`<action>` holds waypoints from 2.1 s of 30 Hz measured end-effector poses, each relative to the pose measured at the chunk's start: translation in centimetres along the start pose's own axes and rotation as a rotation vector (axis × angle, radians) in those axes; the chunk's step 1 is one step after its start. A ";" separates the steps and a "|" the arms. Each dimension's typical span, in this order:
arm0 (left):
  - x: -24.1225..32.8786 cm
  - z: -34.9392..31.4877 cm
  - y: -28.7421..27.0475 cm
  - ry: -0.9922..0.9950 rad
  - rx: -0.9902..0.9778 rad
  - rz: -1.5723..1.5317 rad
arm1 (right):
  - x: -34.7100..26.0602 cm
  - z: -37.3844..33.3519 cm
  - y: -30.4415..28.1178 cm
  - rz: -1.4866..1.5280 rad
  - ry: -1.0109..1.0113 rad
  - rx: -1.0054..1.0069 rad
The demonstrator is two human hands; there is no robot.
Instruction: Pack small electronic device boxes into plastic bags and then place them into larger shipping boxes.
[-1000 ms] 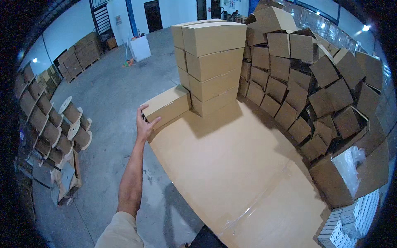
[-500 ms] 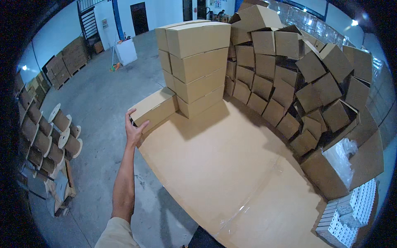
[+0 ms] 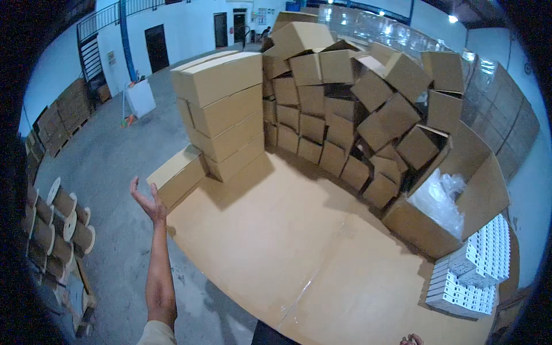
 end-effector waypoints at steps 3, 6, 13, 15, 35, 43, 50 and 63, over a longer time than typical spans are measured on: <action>9.7 2.0 4.0 0.099 -0.116 -0.163 | 0.2 -0.1 0.0 0.039 -0.017 0.002; 22.7 3.5 7.7 0.305 -0.219 -0.302 | 1.0 -0.1 -0.5 -0.036 -0.024 -0.016; 46.6 -1.0 15.9 0.564 -0.506 -0.545 | -0.3 0.0 -0.4 -0.068 -0.051 0.072; 51.6 -2.0 17.0 0.611 -0.506 -0.595 | -1.0 0.0 0.4 -0.050 -0.031 0.081; 79.0 -1.8 35.0 0.197 -1.007 -0.163 | -1.5 -1.0 -0.3 -0.060 -0.138 0.160; 78.3 -2.5 37.4 0.165 -1.014 -0.254 | -2.5 -1.1 -0.8 -0.084 -0.142 0.221; 78.9 -1.2 35.5 0.144 -0.887 -0.323 | -3.8 -1.5 -1.4 -0.096 -0.101 0.298; 79.0 4.9 25.2 0.253 -0.483 -0.600 | -2.0 -1.2 -1.1 -0.037 -0.172 0.167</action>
Point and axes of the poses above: each hand's wrist, its own z-axis towards the middle knuckle, its own y-axis out of the palm, x = y × z, the point moved 10 cm from there along z, towards the middle knuckle, and after that the axes turned 8 degrees about -y, right-handed, at the moved point
